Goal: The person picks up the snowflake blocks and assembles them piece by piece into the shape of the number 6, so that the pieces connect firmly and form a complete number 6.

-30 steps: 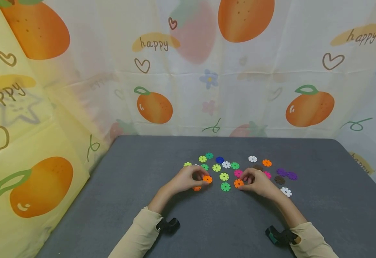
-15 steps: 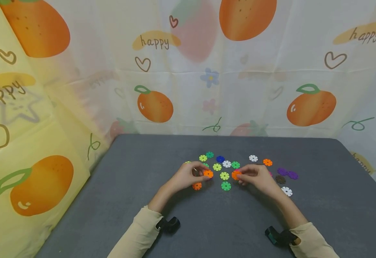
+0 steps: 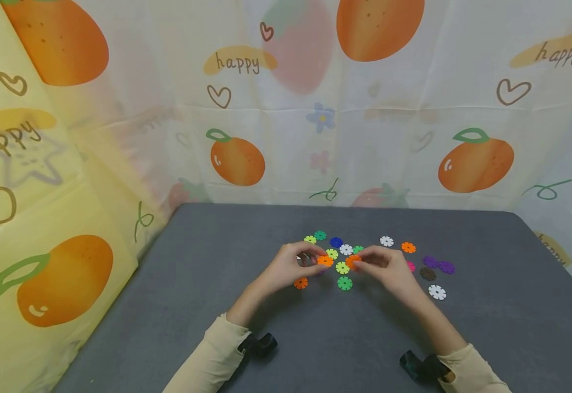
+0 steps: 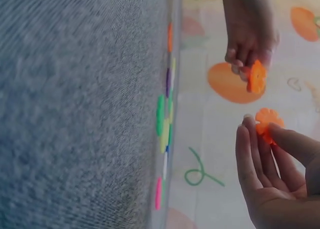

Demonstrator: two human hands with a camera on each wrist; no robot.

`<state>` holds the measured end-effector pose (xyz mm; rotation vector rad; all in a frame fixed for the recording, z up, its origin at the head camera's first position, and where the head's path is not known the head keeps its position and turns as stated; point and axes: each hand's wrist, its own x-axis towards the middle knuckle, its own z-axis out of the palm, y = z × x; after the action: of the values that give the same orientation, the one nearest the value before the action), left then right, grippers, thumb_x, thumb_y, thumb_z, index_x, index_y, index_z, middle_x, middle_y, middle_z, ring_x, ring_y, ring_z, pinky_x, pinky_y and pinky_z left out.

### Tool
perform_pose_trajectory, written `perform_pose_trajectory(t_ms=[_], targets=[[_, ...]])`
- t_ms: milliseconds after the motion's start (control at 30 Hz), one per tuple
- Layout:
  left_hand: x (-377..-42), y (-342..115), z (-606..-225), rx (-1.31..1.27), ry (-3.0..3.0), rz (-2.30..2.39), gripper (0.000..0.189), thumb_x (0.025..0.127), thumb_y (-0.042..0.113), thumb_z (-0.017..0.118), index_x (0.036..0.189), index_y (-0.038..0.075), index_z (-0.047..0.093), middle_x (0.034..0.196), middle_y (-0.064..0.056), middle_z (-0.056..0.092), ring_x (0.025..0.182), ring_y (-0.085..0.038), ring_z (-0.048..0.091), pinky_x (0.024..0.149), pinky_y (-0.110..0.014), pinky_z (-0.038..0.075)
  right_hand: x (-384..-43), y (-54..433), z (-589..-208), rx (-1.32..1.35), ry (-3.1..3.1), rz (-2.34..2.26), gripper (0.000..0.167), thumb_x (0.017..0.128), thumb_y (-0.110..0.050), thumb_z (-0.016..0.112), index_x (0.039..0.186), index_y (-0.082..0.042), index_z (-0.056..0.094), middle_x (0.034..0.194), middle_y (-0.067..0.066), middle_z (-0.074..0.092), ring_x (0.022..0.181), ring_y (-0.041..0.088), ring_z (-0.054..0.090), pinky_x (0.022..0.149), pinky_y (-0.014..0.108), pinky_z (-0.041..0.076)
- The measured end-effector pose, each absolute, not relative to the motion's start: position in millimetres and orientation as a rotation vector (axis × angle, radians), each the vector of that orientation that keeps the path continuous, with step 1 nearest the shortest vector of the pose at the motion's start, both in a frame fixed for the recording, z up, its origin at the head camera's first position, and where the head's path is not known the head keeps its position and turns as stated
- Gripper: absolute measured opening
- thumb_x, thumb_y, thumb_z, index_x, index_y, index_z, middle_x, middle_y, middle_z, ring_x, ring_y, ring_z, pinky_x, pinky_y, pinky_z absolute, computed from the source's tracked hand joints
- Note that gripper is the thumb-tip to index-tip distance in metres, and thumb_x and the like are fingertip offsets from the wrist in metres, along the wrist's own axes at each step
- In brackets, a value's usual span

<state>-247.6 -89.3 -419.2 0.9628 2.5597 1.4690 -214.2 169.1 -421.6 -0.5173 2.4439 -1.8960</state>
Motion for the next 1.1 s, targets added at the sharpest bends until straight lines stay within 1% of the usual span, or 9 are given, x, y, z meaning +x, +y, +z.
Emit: perform_pose_trajectory(t_ms=[233,400,600,700,967,1100], targets=[[-243,-84,-415,0.948,2.569,1.461,0.026,0.084,0.021,0.078,0.108,0.013,0.071,0.097,0.002,0.070,0.080,-0.008,0.059,0.072,-0.029,0.056,-210,162,-418,-0.517,2.473,-1.878,0.020,0.088,-0.012,0.072,0.103,0.000,0.069,0.103,0.021,0.071,0.085,0.011,0.073,0.080,0.020,0.058],[-241,-82,-414,0.964,2.538,1.477,0.026,0.085,0.023,0.077,0.108,0.013,0.070,0.098,0.002,0.070,0.079,-0.009,0.060,0.072,-0.027,0.056,-209,158,-418,-0.556,2.480,-1.891,0.018,0.087,-0.012,0.073,0.100,0.000,0.070,0.101,0.020,0.071,0.084,0.010,0.073,0.080,0.020,0.059],[-241,-81,-416,0.988,2.532,1.483,0.026,0.084,0.023,0.077,0.107,0.013,0.070,0.096,0.003,0.070,0.078,-0.009,0.060,0.073,-0.034,0.056,-208,157,-419,-0.577,2.460,-1.889,0.017,0.086,-0.014,0.074,0.098,-0.002,0.070,0.100,0.019,0.071,0.086,0.012,0.073,0.083,0.019,0.058],[-241,-80,-416,0.989,2.535,1.475,0.026,0.084,0.023,0.078,0.107,0.013,0.070,0.093,0.004,0.069,0.078,-0.009,0.060,0.073,-0.035,0.056,-206,156,-418,-0.573,2.456,-1.893,0.017,0.086,-0.013,0.074,0.098,-0.002,0.070,0.099,0.019,0.071,0.086,0.013,0.072,0.082,0.019,0.058],[-239,-80,-413,0.952,2.567,1.440,0.027,0.082,0.024,0.080,0.104,0.013,0.070,0.089,0.003,0.067,0.076,-0.010,0.058,0.069,-0.024,0.054,-203,153,-416,-0.574,2.553,-1.863,0.013,0.086,-0.012,0.074,0.096,-0.005,0.069,0.097,0.015,0.072,0.087,0.009,0.071,0.083,0.019,0.058],[-238,-81,-411,0.966,2.566,1.469,0.028,0.082,0.023,0.080,0.106,0.015,0.069,0.090,0.003,0.067,0.077,-0.009,0.058,0.069,-0.023,0.054,-203,152,-415,-0.578,2.540,-1.896,0.015,0.087,-0.012,0.073,0.098,-0.004,0.069,0.099,0.016,0.072,0.088,0.007,0.071,0.083,0.019,0.058]])
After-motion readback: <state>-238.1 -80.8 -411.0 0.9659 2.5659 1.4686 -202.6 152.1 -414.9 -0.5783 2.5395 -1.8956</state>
